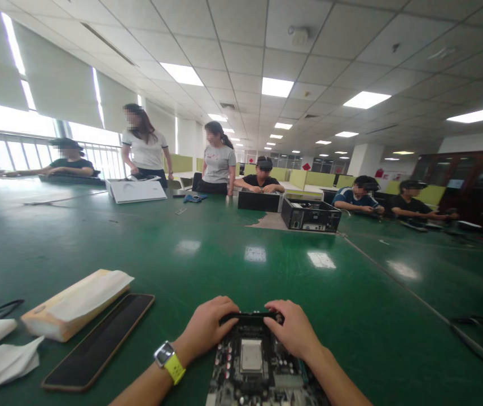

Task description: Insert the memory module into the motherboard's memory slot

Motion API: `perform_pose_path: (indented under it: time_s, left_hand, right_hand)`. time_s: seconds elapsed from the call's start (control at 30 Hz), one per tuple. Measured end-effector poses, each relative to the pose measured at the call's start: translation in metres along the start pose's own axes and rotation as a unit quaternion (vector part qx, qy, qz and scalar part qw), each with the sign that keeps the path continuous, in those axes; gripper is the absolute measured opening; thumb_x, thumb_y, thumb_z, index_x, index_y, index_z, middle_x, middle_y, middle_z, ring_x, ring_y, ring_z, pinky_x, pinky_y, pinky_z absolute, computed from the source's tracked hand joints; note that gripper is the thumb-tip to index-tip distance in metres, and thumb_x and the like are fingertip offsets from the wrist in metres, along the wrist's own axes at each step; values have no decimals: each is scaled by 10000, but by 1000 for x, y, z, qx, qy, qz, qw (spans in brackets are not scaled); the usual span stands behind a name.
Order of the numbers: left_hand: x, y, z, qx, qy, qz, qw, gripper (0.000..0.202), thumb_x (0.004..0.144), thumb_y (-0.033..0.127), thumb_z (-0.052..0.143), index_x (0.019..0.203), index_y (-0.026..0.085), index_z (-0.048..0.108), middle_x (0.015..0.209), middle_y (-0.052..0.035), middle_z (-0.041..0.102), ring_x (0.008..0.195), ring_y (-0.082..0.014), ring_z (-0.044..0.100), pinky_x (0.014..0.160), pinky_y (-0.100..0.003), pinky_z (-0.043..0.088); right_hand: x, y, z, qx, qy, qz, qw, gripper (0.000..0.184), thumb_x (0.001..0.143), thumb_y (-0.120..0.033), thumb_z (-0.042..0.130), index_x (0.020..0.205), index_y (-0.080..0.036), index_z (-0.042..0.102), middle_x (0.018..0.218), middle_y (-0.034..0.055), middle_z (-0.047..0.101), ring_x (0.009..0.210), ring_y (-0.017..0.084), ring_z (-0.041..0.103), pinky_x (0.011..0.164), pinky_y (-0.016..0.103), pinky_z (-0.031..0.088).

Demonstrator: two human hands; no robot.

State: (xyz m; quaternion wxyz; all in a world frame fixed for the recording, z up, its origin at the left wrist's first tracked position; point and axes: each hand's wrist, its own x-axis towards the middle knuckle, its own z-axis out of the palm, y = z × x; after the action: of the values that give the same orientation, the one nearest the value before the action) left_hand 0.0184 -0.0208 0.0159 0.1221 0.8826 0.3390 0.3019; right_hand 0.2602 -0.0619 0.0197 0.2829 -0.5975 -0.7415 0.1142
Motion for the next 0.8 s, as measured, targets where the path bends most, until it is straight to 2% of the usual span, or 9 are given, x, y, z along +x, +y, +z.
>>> perform_pose_path:
  time_s: [0.1,0.2,0.4,0.57,0.8]
  left_hand:
    - [0,1,-1,1,3,15,1000,126,853,231,535,896,234,654,871,-25,666,842,-178,607,761,-264,484]
    - [-1,0,0,2,2,2,1000,100,843,235,555,871,228,650,862,-25,663,833,-179,604,748,-263,483]
    - [-1,-2,2,-1,4,-19,1000,74,837,237,573,831,220,645,827,-17,658,808,-177,592,736,-265,474]
    - [-1,-2,1,-6,10,-10,1000,109,857,249,558,823,218,656,822,-21,664,808,-176,591,747,-271,472]
    - [-2,-4,3,-26,36,13,999,110,866,229,568,812,210,662,821,-20,667,815,-168,587,761,-269,470]
  right_hand:
    - [-2,-4,-3,-27,1,-3,1000,228,790,-339,588,977,-241,674,921,24,689,904,205,588,825,307,404]
    - [-5,-5,-5,-49,3,-4,999,172,778,-329,604,916,-239,654,843,11,670,839,189,580,791,294,390]
    - [-7,-5,-3,-43,0,-40,998,50,792,-240,577,802,-214,619,828,1,639,834,170,542,758,268,386]
    - [-6,-4,0,-17,2,-82,996,152,839,-222,542,740,-199,655,814,8,660,835,167,538,778,278,387]
    - [-4,0,3,32,38,-120,992,173,856,-216,547,755,-203,687,825,19,670,822,168,547,778,290,395]
